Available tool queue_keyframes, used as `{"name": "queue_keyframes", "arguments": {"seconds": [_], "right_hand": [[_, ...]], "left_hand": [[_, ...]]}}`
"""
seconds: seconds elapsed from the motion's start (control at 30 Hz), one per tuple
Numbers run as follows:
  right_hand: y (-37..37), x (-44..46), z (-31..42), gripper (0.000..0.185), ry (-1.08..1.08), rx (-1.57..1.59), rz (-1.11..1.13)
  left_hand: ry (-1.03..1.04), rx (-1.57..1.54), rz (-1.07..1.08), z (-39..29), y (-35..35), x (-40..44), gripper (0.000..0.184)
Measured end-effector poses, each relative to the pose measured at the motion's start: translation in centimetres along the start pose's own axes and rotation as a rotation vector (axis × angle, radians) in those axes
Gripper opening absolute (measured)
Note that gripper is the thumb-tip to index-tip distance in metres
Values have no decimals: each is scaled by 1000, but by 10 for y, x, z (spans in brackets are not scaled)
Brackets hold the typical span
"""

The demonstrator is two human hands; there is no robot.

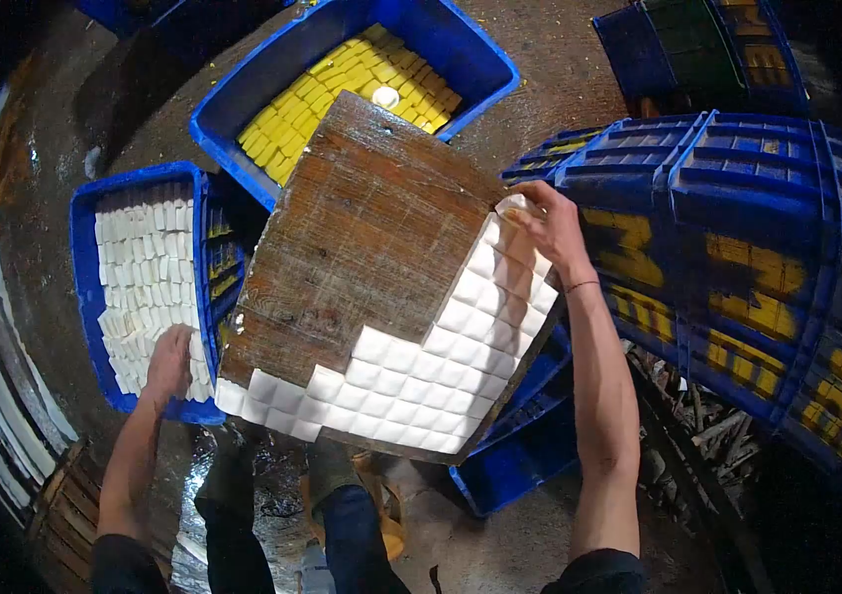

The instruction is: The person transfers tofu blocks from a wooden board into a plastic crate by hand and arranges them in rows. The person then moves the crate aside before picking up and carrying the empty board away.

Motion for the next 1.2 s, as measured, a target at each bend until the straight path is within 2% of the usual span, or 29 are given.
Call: {"name": "queue_keyframes", "arguments": {"seconds": [0.03,0.07,0.1,0.13,0.17,0.2,0.27,0.33,0.37,0.43,0.53,0.57,0.6,0.63,0.7,0.77,0.8,0.83,0.87,0.9,1.0,1.03,1.1,1.17,1.2], "right_hand": [[-6,1,6,35,85,89,113],[-21,-2,36,45,260,-104,293],[-15,-9,28,45,262,-105,299],[-5,-15,14,51,77,-292,257],[7,-19,0,57,-112,-474,207],[21,-23,-14,63,-44,-413,255],[29,-40,-2,64,-71,-430,220],[27,-48,14,63,-81,-385,200],[17,-49,26,63,-18,-374,281],[14,-47,27,63,45,-361,364],[11,-33,11,57,61,124,252],[-1,-32,26,57,59,128,250],[-15,-31,45,58,129,45,371],[-21,-32,53,59,202,-42,493],[-15,-42,45,59,192,75,480],[-1,-55,37,58,157,307,452],[11,-64,36,60,215,393,484],[22,-72,44,56,205,328,476],[39,-79,45,53,63,194,371],[55,-87,48,50,-70,65,260],[82,-104,70,44,-168,-213,111],[88,-107,73,44,-161,-207,116],[94,-109,83,40,-191,-416,4],[101,-110,87,37,-184,-429,-26],[105,-109,87,36,-152,-435,18]], "left_hand": [[49,38,-53,-1,2,-3,47],[43,36,-50,-1,2,-4,47],[-19,16,42,-3,1,-5,47],[-78,-1,130,-5,0,-5,47],[-79,3,129,-6,-3,-4,47],[-18,28,87,-7,-7,-3,47],[43,57,45,-9,-10,1,47],[-122,67,-268,-13,-10,8,48],[-120,69,-268,-15,-13,13,48],[-237,23,-495,-39,-40,35,48],[-242,-93,-684,-85,-81,67,46],[-249,-141,-785,-100,-92,76,46],[-255,-145,-844,-114,-99,84,44],[-255,-143,-841,-130,-102,92,44],[-164,-493,-838,-167,-102,109,40],[-136,-936,-514,-221,-89,129,39],[-91,-1109,-372,-254,-81,137,39],[-123,-1165,-385,-287,-73,144,38],[-155,-1220,-398,-312,-63,152,38],[-141,-1165,-463,-319,-37,162,37],[-256,-1209,-464,-329,-20,172,38],[-248,-1161,-468,-328,-19,173,37],[-236,-1112,-472,-326,-19,177,37],[-375,-1347,-420,-320,-19,178,37],[-375,-1344,-423,-318,-21,178,37]]}}
Point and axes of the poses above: each hand's wrist, its own x-axis towards the middle knuckle, its own y-axis out of the palm, z = x × y, the point moved 1 cm from there along x, towards the middle knuckle, and after that the axes turned 8 degrees about y, right-handed, at the moved point
